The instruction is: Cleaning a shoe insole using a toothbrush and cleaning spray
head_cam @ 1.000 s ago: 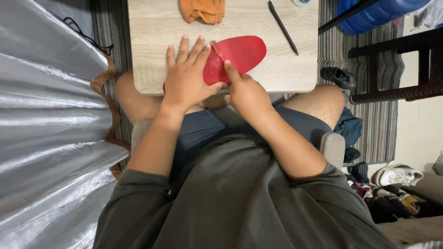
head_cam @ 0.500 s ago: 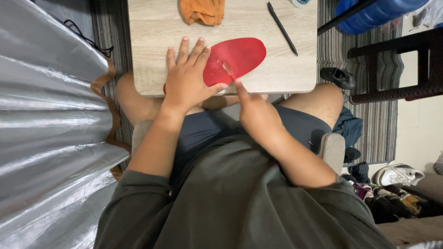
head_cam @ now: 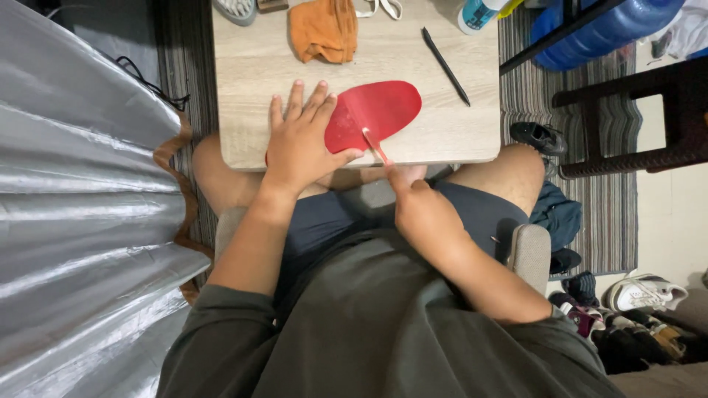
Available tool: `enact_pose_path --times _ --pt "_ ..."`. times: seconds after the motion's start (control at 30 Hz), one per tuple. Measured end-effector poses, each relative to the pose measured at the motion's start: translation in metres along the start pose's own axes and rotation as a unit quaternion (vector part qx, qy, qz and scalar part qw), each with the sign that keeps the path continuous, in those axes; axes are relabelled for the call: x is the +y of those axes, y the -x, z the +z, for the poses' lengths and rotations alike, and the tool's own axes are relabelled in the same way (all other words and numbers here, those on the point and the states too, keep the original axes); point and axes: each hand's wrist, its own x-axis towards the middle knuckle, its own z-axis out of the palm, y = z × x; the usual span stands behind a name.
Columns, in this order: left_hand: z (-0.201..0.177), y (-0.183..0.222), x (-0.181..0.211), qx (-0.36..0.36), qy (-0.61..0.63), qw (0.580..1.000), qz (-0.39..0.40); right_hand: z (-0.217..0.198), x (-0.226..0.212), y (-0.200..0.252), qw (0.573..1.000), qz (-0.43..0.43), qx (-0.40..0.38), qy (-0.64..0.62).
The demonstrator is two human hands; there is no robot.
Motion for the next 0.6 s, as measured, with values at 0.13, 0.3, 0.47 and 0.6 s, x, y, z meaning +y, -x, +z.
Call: enact_pose_path --times 0.13,0.3,0.47,0.6 --pt "0.004 0.000 -0.002 0.003 -0.001 1.000 0.002 -0.010 -0.010 -0.027 0.997 0.019 -0.037 -0.071" --pt "0.019 -0.001 -0.008 0.050 -0.025 0.998 0.011 -0.006 -0.024 -0.099 0.962 0.111 -0.154 -0.194" --pt "0.009 0.002 -0.006 0.033 -0.018 0.999 0.015 -0.007 -0.019 -0.079 0.968 0.098 -0.139 -0.186" --pt "0.003 0.001 -0.003 0.019 -0.011 0.999 0.024 0.008 -0.012 -0.026 0.993 0.046 -0.067 -0.081"
